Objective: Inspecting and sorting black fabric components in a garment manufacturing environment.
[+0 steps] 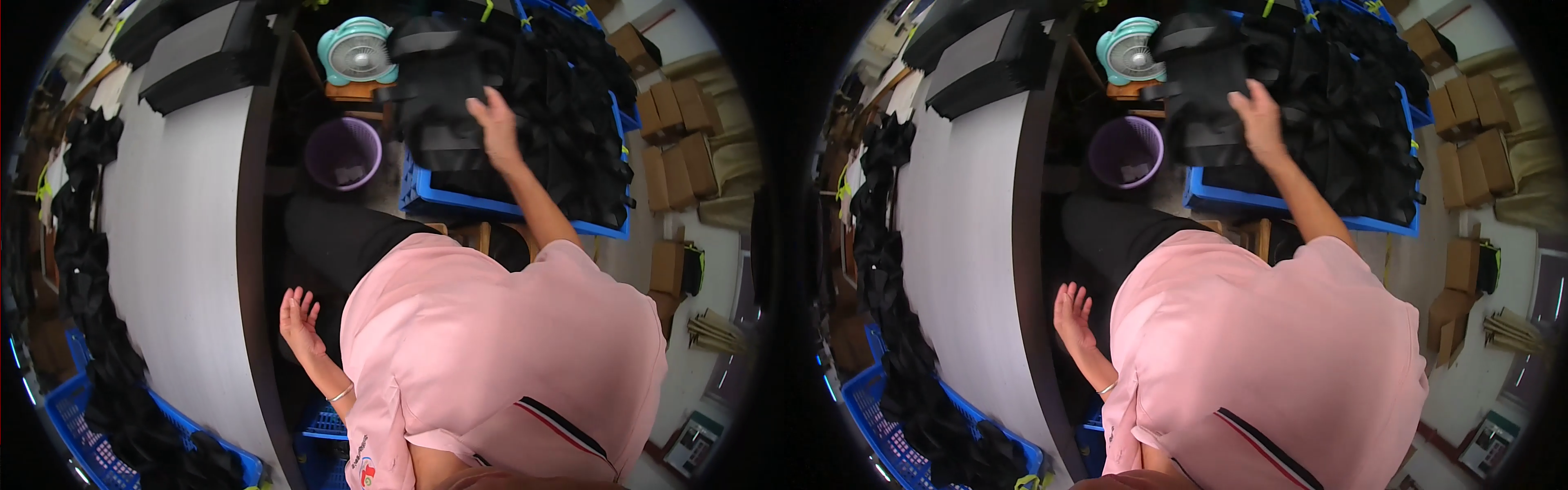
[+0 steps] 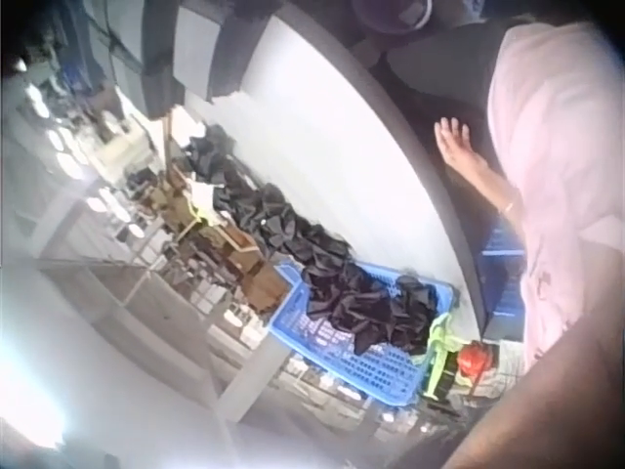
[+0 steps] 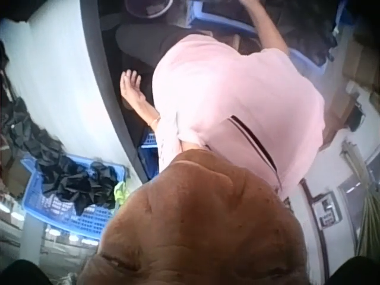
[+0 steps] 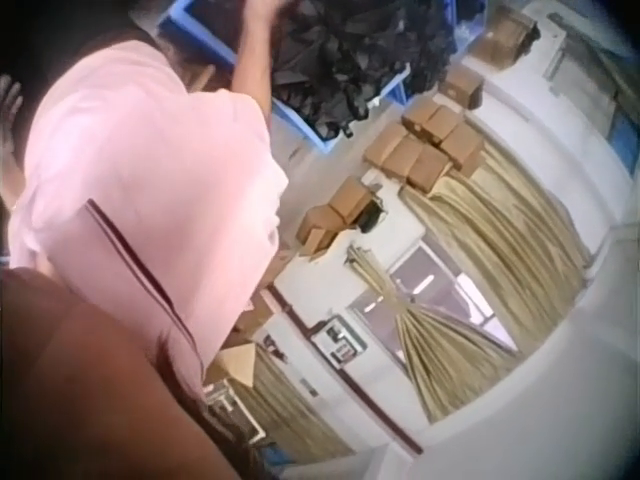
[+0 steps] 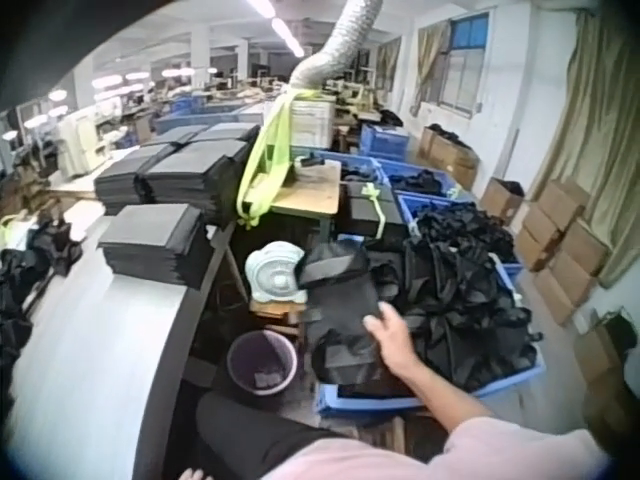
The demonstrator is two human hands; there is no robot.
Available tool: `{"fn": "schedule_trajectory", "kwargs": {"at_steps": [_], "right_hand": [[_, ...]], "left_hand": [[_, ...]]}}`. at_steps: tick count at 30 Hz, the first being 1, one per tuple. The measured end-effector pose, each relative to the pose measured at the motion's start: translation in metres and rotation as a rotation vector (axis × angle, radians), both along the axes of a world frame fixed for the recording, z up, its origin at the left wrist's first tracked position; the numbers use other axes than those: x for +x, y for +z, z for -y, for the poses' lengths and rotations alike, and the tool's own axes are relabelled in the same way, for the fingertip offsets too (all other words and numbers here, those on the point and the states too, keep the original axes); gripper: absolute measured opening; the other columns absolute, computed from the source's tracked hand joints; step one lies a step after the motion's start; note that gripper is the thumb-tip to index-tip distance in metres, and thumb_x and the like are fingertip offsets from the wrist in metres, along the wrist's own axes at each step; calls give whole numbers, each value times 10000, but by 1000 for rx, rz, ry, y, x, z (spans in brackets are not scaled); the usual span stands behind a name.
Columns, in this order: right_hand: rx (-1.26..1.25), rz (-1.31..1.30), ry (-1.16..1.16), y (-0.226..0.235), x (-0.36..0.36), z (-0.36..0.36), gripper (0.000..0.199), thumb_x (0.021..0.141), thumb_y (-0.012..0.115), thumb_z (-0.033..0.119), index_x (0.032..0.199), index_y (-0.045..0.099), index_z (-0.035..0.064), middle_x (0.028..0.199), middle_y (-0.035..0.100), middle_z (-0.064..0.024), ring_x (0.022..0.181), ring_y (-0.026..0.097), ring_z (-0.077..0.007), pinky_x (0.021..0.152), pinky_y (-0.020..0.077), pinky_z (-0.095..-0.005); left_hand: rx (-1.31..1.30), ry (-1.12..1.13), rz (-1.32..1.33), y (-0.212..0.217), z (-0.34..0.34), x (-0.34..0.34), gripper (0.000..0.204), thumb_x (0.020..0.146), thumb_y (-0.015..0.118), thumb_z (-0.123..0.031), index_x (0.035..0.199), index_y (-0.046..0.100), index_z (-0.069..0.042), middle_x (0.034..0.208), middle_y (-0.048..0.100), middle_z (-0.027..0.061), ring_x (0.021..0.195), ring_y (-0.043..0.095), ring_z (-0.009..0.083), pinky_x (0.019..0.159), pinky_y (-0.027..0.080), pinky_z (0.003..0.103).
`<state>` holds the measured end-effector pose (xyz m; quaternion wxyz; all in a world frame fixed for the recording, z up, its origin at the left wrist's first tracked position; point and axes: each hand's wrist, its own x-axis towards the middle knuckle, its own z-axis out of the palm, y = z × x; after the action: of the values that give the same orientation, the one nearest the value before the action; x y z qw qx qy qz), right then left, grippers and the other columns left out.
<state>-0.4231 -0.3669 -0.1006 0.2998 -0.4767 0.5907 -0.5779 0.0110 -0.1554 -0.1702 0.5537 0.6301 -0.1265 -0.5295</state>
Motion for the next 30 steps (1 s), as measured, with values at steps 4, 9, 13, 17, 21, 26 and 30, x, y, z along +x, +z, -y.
{"fn": "schedule_trajectory", "kwargs": {"at_steps": [4,9,13,17,21,26,30], "right_hand": [[67,-103,-302,-14,-141,-72,492,921,665,236,1323,527,-11,1138,671,-115,1033,624,-177,933,472,-300],[751,-829,-769,-41,-201,-128,771,863,687,250,1506,281,124,1506,349,-181,1327,406,-422,1055,390,-497],[556,-1023,-473,-71,-143,-74,842,832,710,196,1534,246,190,1532,318,-182,1362,366,-422,1090,363,-498],[588,-1023,-32,-161,-203,-86,899,746,691,50,1529,288,231,1533,292,-249,1395,324,-433,1148,318,-477],[967,-985,244,-195,-218,-101,1021,680,698,-50,1540,248,265,1576,209,-252,1456,239,-394,1188,287,-430],[1235,-1356,487,-102,-180,-43,460,822,609,96,1278,588,35,1237,616,-251,1164,597,-392,957,506,-458],[846,-1676,248,-53,-80,4,217,916,570,198,990,649,10,1019,697,-207,985,669,-400,819,544,-515]], "left_hand": [[99,-61,-110,-51,-8,3,463,976,620,-237,1345,511,21,1291,607,177,1117,636,262,920,551,386],[47,-73,-149,-53,-4,-1,469,981,613,-216,1362,486,27,1311,588,180,1150,618,267,952,537,390],[79,40,-57,-56,-28,15,461,970,631,-201,1346,495,28,1289,595,179,1147,617,265,947,538,382],[41,-46,-120,-50,-5,0,464,959,640,-195,1330,506,50,1306,573,195,1156,609,269,937,542,372],[-7,-12,-138,-42,-13,-2,435,950,632,-186,1311,536,37,1283,585,181,1131,623,258,935,542,368],[-41,-90,153,-16,-17,6,350,944,662,-160,1251,610,-1,1182,657,93,1046,632,150,892,525,284],[-119,43,481,44,-14,48,221,937,666,-125,1127,694,-16,1039,712,29,949,637,85,861,505,236]]}}
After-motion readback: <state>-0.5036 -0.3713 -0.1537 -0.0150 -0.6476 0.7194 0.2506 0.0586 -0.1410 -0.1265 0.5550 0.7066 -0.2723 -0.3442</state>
